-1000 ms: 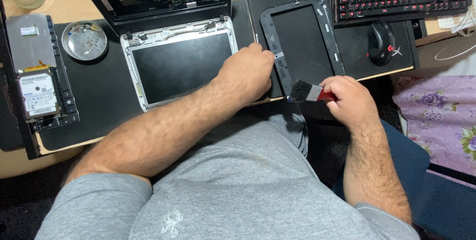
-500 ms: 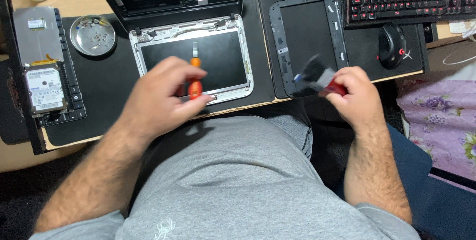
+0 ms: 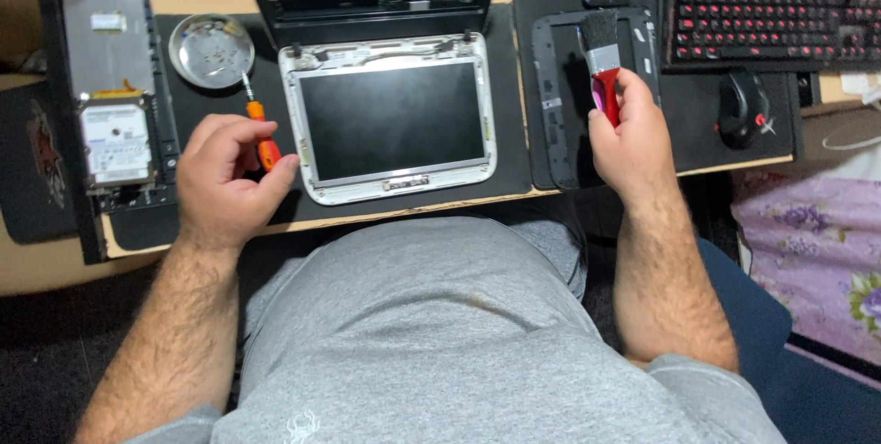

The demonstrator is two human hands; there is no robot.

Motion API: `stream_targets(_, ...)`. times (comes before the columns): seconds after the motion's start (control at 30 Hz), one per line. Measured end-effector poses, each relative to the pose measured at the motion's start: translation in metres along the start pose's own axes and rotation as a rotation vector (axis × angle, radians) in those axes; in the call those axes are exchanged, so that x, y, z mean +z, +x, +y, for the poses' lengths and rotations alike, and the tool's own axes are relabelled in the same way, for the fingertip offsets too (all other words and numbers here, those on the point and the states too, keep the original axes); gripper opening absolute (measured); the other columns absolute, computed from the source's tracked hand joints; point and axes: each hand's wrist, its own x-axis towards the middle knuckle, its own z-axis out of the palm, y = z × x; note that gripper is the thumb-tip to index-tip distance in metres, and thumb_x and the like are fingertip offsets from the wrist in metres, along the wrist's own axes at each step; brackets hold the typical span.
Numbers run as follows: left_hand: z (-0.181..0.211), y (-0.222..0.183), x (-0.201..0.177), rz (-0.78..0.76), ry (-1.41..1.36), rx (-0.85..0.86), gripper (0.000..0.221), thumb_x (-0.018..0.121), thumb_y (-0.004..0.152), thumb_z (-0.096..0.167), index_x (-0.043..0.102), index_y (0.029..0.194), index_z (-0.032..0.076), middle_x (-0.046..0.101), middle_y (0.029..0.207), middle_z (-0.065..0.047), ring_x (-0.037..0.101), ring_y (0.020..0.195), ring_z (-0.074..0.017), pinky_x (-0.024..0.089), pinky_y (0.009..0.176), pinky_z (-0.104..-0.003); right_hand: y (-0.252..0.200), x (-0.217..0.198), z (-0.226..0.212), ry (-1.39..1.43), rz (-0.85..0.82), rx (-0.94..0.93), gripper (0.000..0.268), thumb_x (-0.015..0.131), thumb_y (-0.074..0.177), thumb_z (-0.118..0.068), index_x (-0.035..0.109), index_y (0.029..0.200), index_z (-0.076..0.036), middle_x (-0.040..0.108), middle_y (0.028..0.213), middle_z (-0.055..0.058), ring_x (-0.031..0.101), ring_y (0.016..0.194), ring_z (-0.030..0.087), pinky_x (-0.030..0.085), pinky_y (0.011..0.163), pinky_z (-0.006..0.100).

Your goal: The person is disassembling a laptop screen assembly by removing screws with a screwdriver and prying off the plastic bezel.

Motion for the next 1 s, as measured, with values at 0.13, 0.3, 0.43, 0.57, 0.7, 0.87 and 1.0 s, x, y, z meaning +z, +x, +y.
stream_targets(0.13,0.004,-0.003,0.002,0.041,-0.043,0.000,0.035,0.090,0.087,0.006,0.075,0.117,-0.005,0.064,0.099,-0.016,0.054,0.061,-0.0185,0.044,0.054,-0.028,-0.001,0.015,-0.029,0.063,-0.064,-0.037,0.071,0.063,0.096,0.001,0.030,0.158,0.011,0.068,0.111,0.035,0.068,0.102,0.050,0.052,0.083,0.058)
stream_targets(0.3,0.025,0.006,0.002,-0.081,0.153,-0.050,0.035,0.087,0.085,0.012,0.072,0.114,-0.002,0.066,0.105,-0.016,0.063,0.091,-0.0248,0.052,0.079,-0.033,0.025,0.032,-0.071,-0.033,-0.114,0.060,0.074,0.049,0.089,-0.017,0.030,0.161,-0.017,0.056,0.154,0.011,0.060,0.128,0.030,0.042,0.106,0.041)
stream_targets(0.43,0.027,0.008,0.001,-0.111,0.151,-0.068,0.033,0.084,0.084,0.011,0.072,0.114,0.000,0.067,0.107,-0.015,0.065,0.096,-0.0254,0.053,0.083,-0.034,0.039,0.040,-0.092,-0.029,-0.197,0.065,0.069,0.045,0.085,-0.006,0.047,0.154,-0.013,0.061,0.146,0.008,0.059,0.127,0.024,0.042,0.108,0.039)
stream_targets(0.57,0.025,0.008,0.003,-0.052,0.045,-0.003,0.032,0.087,0.087,0.009,0.074,0.115,0.000,0.067,0.098,-0.017,0.062,0.066,-0.0282,0.051,0.061,-0.039,0.038,0.051,-0.087,-0.148,-0.234,-0.050,0.058,0.060,0.096,-0.006,0.052,0.154,-0.005,0.068,0.123,0.027,0.069,0.111,0.043,0.055,0.094,0.052)
stream_targets(0.7,0.018,0.006,0.004,-0.089,0.096,-0.029,0.034,0.088,0.086,0.014,0.075,0.116,0.006,0.068,0.100,-0.012,0.063,0.067,-0.0256,0.052,0.063,-0.038,0.032,0.049,-0.094,-0.148,-0.266,0.020,0.056,0.057,0.097,-0.013,0.050,0.153,-0.008,0.076,0.104,0.017,0.077,0.075,0.024,0.059,0.082,0.045)
stream_targets(0.87,0.018,0.006,0.005,-0.101,0.135,-0.023,0.033,0.088,0.088,0.017,0.074,0.116,0.007,0.068,0.100,-0.011,0.064,0.068,-0.0258,0.052,0.063,-0.039,0.025,0.041,-0.093,-0.067,-0.118,0.039,0.039,0.059,0.096,-0.006,0.054,0.135,-0.001,0.072,0.092,0.019,0.074,0.067,0.026,0.058,0.078,0.047)
stream_targets(1.0,0.021,0.008,0.004,-0.123,0.158,-0.039,0.033,0.087,0.088,0.019,0.073,0.115,0.007,0.068,0.099,-0.011,0.064,0.068,-0.0257,0.052,0.062,-0.039,0.031,0.046,-0.081,-0.175,-0.088,0.088,0.031,0.067,0.096,-0.016,0.057,0.125,-0.011,0.070,0.119,0.025,0.068,0.111,0.043,0.054,0.093,0.055)
